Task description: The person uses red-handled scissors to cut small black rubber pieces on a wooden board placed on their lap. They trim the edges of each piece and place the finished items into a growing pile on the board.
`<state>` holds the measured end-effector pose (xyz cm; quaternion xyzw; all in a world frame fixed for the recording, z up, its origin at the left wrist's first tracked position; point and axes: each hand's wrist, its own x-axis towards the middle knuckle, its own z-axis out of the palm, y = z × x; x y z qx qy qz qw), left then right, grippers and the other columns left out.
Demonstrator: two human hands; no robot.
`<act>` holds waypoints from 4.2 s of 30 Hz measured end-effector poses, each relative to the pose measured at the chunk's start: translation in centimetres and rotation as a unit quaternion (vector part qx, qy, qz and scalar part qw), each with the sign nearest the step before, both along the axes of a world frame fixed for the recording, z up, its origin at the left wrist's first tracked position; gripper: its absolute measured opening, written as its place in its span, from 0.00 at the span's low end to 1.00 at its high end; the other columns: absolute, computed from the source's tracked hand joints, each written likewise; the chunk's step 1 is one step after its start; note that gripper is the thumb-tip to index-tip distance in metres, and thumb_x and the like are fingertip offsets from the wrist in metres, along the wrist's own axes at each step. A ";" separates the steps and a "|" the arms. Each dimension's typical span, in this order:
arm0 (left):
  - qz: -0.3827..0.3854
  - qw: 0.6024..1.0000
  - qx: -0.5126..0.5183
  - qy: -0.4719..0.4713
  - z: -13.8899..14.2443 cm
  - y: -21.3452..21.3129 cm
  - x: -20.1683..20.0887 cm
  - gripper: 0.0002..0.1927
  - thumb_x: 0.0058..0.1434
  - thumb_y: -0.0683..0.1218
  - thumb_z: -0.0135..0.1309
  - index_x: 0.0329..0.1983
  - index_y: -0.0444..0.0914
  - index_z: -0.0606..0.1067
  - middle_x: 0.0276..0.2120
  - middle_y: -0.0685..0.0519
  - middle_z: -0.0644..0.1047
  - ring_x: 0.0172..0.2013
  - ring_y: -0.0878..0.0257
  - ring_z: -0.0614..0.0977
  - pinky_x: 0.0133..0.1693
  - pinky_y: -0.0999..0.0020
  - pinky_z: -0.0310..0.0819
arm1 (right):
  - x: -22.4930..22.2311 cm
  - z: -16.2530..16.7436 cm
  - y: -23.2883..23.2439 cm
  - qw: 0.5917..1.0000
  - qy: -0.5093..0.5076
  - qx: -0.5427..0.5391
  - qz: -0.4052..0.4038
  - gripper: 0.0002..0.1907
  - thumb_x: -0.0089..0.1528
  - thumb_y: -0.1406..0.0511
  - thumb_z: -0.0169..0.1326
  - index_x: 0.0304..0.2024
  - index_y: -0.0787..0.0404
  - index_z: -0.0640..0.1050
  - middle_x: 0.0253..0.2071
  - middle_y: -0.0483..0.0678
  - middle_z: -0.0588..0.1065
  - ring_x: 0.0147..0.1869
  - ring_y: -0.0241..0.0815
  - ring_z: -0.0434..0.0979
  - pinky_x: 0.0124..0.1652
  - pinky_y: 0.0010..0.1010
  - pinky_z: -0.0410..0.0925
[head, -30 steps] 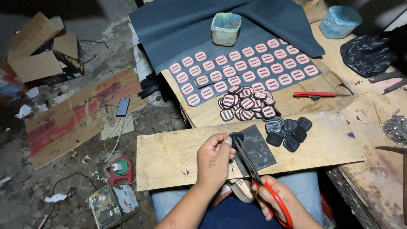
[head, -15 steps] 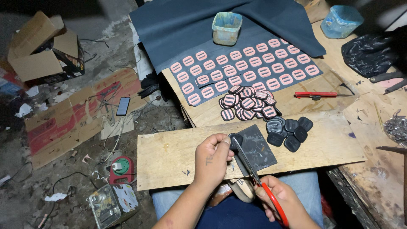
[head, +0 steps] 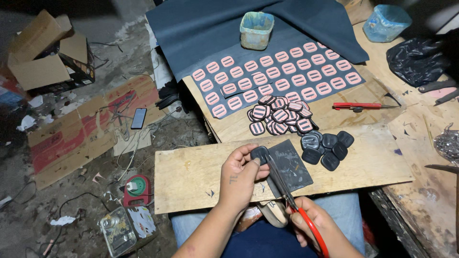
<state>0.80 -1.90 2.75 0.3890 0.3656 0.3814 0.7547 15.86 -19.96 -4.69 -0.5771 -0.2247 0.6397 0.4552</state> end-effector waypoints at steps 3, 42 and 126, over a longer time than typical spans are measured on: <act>-0.007 1.000 -0.010 -0.017 0.1 -0.4 0.2 0.10 0.65 0.37 0.49 0.49 0.35 0.70 0.36 0.51 0.79 0.34 0.67 0.81 0.37 0.73 0.79 | 0.1 -0.2 0.0 1.000 0.006 0.012 0.014 0.10 0.64 0.64 0.52 0.45 0.62 0.73 0.22 0.45 0.69 0.20 0.35 0.69 0.21 0.26 0.66; 0.000 0.990 0.113 0.090 0.3 0.1 -0.9 0.11 0.66 0.43 0.52 0.33 0.31 0.80 0.28 0.56 0.80 0.29 0.72 0.76 0.36 0.74 0.72 | 0.0 0.5 0.1 0.997 -0.057 -0.053 -0.010 0.12 0.60 0.62 0.59 0.38 0.63 0.75 0.19 0.44 0.69 0.15 0.35 0.68 0.17 0.27 0.63; -0.008 0.996 0.045 0.073 -0.7 -0.4 -0.8 0.10 0.67 0.44 0.50 0.39 0.32 0.77 0.29 0.52 0.80 0.30 0.65 0.84 0.33 0.73 0.75 | 0.2 0.2 0.3 1.000 0.010 -0.007 0.008 0.12 0.64 0.60 0.53 0.41 0.62 0.74 0.19 0.44 0.67 0.17 0.35 0.64 0.18 0.26 0.62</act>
